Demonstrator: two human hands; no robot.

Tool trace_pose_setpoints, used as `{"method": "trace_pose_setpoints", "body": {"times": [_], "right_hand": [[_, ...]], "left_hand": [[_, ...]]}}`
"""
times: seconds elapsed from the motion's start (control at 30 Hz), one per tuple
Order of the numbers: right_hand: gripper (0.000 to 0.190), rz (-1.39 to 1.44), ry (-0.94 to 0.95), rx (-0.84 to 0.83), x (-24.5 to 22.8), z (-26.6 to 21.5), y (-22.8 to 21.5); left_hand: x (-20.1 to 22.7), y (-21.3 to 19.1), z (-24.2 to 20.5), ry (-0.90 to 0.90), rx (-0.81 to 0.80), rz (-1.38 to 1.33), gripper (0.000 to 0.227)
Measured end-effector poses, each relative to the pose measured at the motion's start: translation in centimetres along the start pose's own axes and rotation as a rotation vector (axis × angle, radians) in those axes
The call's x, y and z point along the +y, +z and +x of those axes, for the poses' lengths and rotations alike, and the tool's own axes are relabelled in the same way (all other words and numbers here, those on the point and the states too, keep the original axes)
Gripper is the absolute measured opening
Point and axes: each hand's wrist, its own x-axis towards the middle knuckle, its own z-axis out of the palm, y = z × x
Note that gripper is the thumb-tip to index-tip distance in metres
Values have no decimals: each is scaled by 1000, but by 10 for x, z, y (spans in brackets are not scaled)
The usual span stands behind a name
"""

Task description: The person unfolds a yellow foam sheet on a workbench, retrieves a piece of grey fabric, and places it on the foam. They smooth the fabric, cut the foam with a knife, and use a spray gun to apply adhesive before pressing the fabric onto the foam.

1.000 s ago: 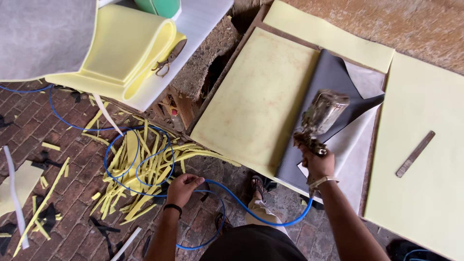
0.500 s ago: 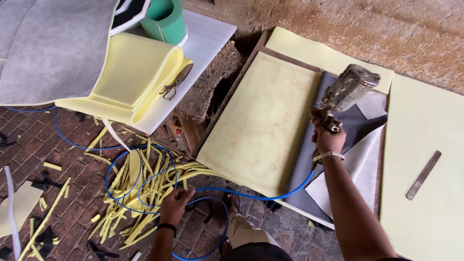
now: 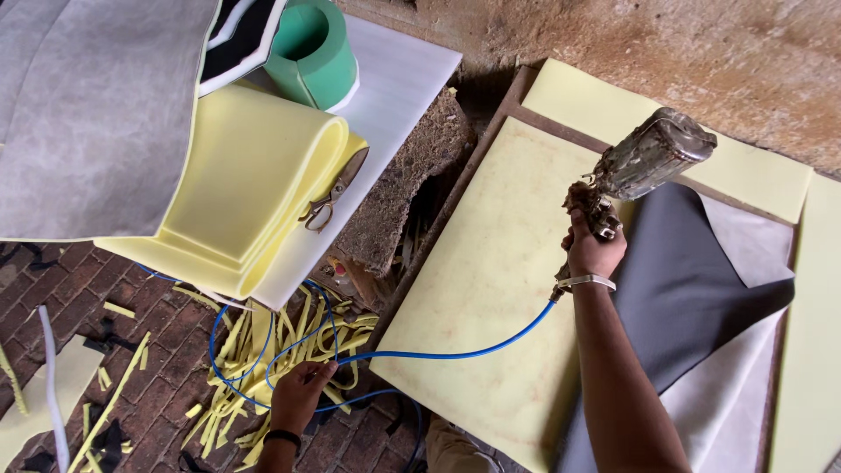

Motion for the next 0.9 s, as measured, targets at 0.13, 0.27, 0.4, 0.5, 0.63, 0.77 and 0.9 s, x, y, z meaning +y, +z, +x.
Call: {"method": "trace_pose_setpoints", "body": {"times": [0.13, 0.27, 0.4, 0.5, 0.63, 0.77, 0.9], "right_hand": [[26, -98, 206, -109, 39, -2, 20], [31, 126, 269, -294, 107, -41, 72], [60, -274, 342, -159, 167, -101, 164], [70, -418, 150, -98, 183, -126, 224], [70, -667, 188, -69, 166, -129, 257], [40, -693, 197, -249, 141, -142, 235], [20, -613, 76, -450, 130, -176, 175]], "left_hand": [[-10, -1, 20, -40, 70, 17, 45], [-37, -15, 35, -16, 197, -2, 43], [-55, -21, 31, -48, 128, -125, 38], [-57, -18, 17, -48, 43, -118, 32], [-58, -19, -10, -126, 16, -117, 29], [-67, -27, -26, -135, 19, -124, 28], [-76, -24, -33, -175, 5, -96, 27]]}}
